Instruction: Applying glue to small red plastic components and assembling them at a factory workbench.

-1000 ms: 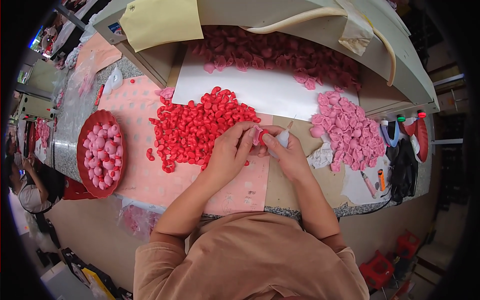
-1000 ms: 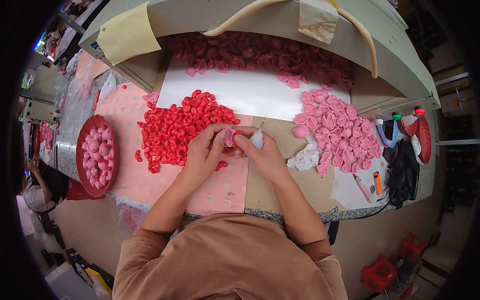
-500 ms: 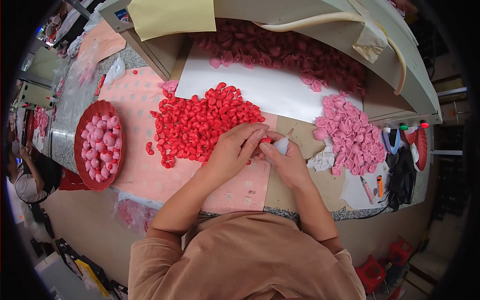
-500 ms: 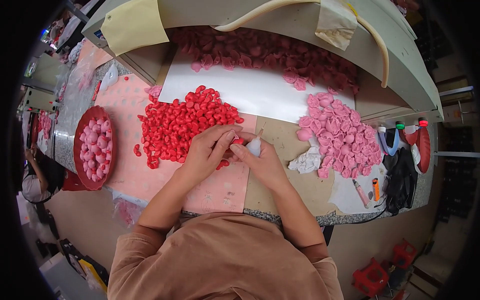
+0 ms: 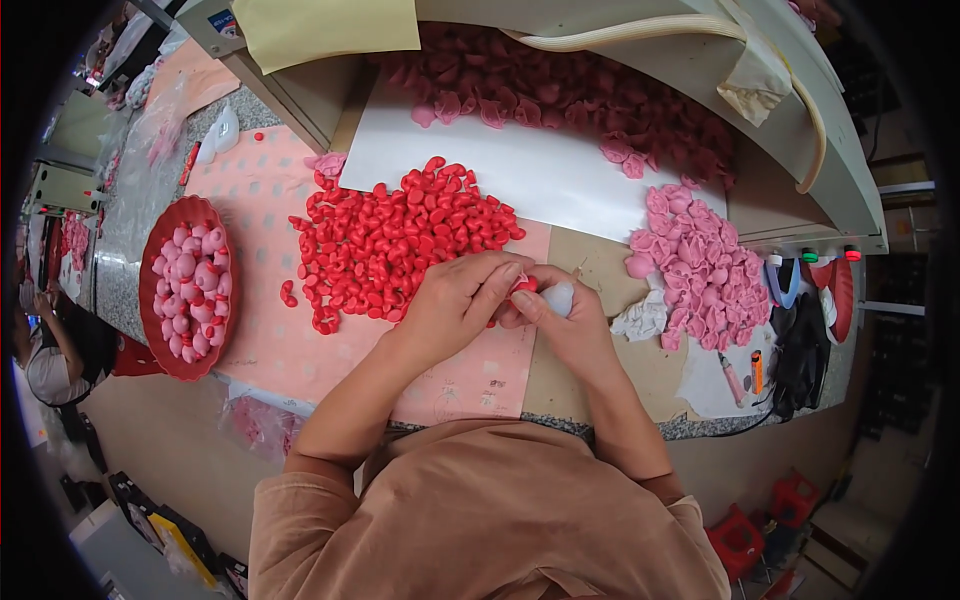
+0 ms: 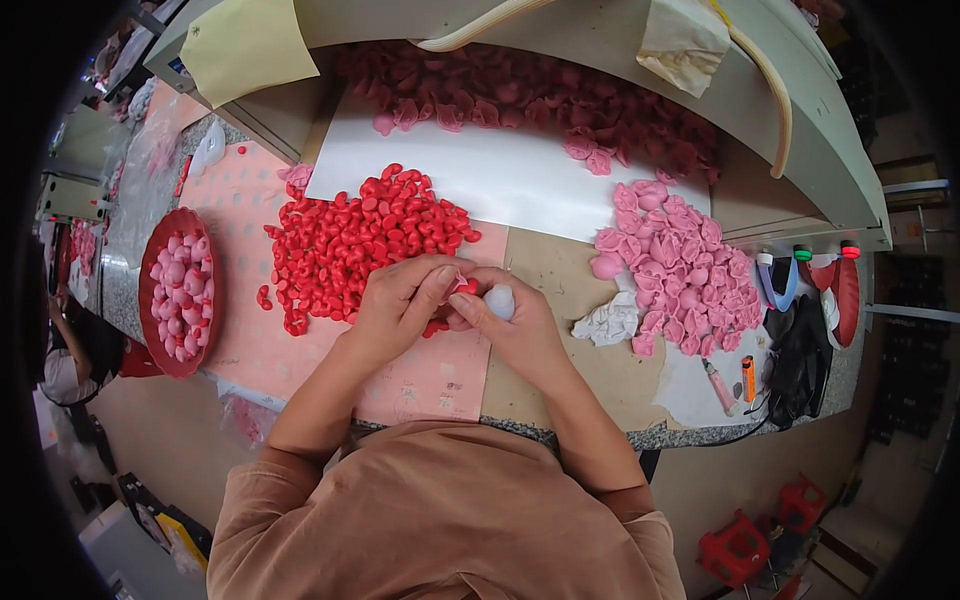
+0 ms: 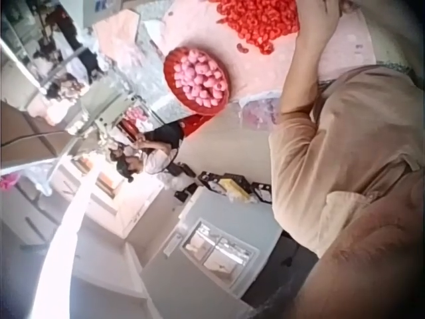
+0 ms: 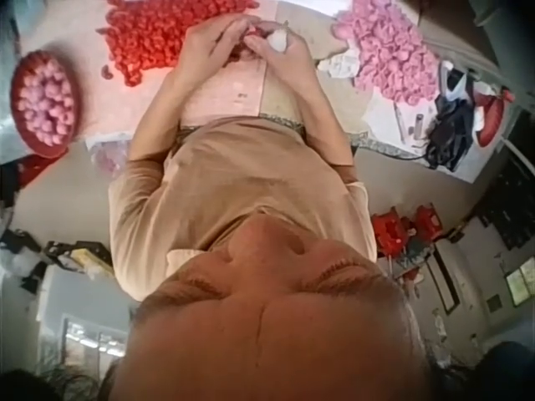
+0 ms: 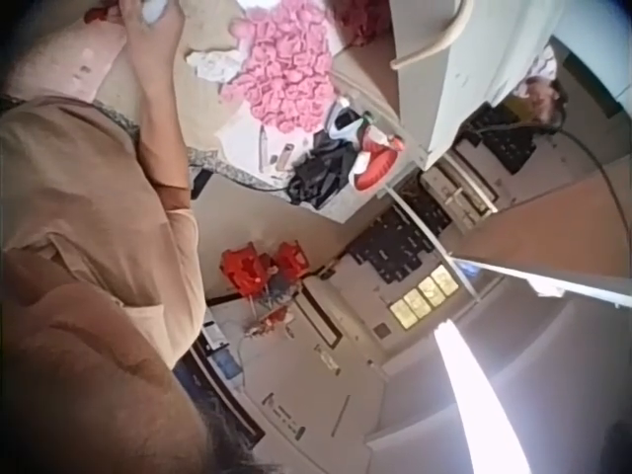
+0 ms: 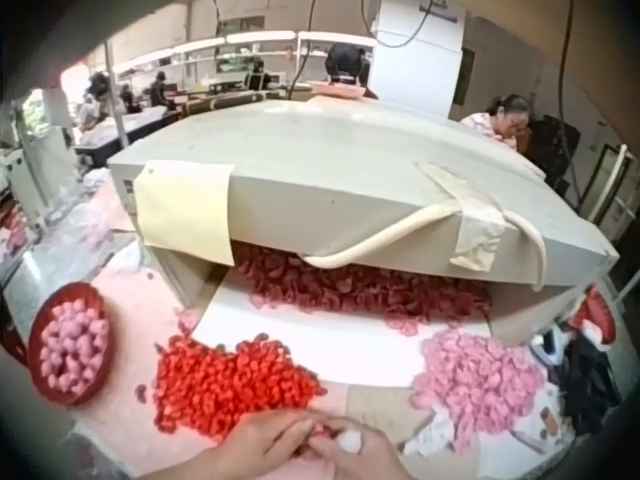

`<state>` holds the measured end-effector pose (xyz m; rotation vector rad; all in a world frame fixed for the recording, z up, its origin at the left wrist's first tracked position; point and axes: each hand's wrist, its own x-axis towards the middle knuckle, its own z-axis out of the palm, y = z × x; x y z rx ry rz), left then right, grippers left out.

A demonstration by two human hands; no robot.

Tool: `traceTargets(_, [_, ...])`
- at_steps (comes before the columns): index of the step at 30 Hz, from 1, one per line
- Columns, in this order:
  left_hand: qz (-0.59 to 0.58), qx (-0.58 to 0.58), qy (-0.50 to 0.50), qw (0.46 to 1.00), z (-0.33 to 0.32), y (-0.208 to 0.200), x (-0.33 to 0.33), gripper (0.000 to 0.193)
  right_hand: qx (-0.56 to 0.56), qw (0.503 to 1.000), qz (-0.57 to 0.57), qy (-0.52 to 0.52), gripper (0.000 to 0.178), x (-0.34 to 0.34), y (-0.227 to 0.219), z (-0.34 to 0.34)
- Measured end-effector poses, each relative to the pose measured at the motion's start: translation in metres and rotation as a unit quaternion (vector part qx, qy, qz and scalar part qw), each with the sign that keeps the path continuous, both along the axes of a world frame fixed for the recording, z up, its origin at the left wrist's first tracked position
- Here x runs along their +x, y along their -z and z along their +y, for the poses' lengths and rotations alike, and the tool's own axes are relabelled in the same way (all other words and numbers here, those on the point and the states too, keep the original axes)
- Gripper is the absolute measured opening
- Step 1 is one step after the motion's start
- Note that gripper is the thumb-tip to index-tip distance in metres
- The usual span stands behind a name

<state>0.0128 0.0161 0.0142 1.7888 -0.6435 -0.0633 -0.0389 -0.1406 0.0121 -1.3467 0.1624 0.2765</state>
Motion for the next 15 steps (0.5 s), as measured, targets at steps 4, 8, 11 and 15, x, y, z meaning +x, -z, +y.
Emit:
traceTargets(4, [0.048, -0.017, 0.004, 0.999, -0.0015, -0.0039, -0.002, 0.021, 0.056, 0.998, 0.032, 0.002, 0.027, 0.0027, -0.0023, -0.0006])
traceTargets(8, [0.13, -0.036, 0.008, 0.991, -0.0019, -0.0015, -0.0032, 0.022, 0.071, 0.997, 0.043, -0.002, 0.028, 0.0049, 0.0028, -0.0021])
traceTargets(11, [0.116, -0.024, 0.01, 0.993, -0.003, -0.0044, -0.0004, 0.023, 0.064, 0.997, 0.02, 0.032, 0.03, 0.0062, -0.0024, 0.0006])
traceTargets(15, [0.105, -0.029, 0.025, 0.994, -0.003, -0.002, -0.0029, 0.023, 0.062, 0.997, 0.042, -0.005, 0.028, 0.0038, -0.0048, -0.0047])
